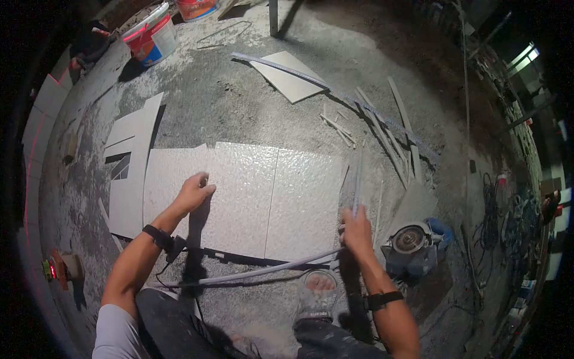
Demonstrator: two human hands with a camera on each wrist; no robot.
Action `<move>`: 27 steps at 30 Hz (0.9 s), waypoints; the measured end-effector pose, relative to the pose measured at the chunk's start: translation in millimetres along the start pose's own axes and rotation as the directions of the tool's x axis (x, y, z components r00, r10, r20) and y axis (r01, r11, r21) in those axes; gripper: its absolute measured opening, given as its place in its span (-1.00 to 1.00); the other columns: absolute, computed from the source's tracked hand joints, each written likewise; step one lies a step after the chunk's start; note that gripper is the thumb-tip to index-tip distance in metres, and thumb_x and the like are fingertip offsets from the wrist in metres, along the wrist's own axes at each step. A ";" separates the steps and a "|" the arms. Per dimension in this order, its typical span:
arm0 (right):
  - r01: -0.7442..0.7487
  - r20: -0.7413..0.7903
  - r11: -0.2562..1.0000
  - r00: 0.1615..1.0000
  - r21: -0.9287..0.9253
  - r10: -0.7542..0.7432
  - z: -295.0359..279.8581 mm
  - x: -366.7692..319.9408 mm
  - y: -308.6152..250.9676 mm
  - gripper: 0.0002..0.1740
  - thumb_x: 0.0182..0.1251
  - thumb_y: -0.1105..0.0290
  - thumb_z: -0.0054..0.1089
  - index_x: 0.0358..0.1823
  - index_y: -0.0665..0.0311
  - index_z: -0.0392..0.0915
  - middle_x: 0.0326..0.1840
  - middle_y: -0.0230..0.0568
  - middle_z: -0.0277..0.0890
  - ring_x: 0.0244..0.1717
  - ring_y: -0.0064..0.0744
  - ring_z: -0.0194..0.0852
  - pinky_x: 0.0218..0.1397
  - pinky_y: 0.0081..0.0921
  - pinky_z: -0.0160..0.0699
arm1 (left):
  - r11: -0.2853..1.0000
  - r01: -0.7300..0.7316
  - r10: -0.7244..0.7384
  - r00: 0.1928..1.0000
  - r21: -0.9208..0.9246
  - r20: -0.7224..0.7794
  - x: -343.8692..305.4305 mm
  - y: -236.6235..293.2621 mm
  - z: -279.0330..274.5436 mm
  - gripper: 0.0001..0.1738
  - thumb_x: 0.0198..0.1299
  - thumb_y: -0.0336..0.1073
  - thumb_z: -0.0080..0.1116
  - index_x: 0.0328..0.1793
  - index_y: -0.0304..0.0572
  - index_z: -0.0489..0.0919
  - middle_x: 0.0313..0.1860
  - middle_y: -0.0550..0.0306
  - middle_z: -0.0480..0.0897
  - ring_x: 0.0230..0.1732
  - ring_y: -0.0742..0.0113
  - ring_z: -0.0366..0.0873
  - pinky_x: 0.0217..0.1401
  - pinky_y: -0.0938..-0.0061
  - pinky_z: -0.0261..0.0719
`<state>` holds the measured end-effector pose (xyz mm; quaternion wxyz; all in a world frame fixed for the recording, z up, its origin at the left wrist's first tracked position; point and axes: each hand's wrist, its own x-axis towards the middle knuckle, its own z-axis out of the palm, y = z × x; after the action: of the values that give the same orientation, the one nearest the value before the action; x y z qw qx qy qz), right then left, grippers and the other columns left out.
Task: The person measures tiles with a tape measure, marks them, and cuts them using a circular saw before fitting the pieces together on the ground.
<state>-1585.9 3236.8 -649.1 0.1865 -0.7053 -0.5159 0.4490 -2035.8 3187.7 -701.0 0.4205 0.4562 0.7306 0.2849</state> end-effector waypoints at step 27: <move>0.720 0.527 0.608 0.678 -0.334 -0.513 -59.7 177.1 -32.6 -0.78 0.44 0.31 0.14 -0.09 0.32 0.59 -0.23 0.13 0.57 -0.22 0.14 0.49 -0.12 -0.15 0.46 | 0.952 0.175 -0.139 0.978 0.251 -0.154 -1.2 25.2 14.9 -0.25 0.09 -0.03 0.49 0.26 -0.35 0.44 -0.09 -0.22 0.68 -0.07 -0.02 0.68 -0.01 0.19 0.61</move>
<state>-1543.4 3420.3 -672.1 0.0327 -0.3996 -0.8564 0.3252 -2011.7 3197.7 -687.7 0.3273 0.4278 0.8228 0.1812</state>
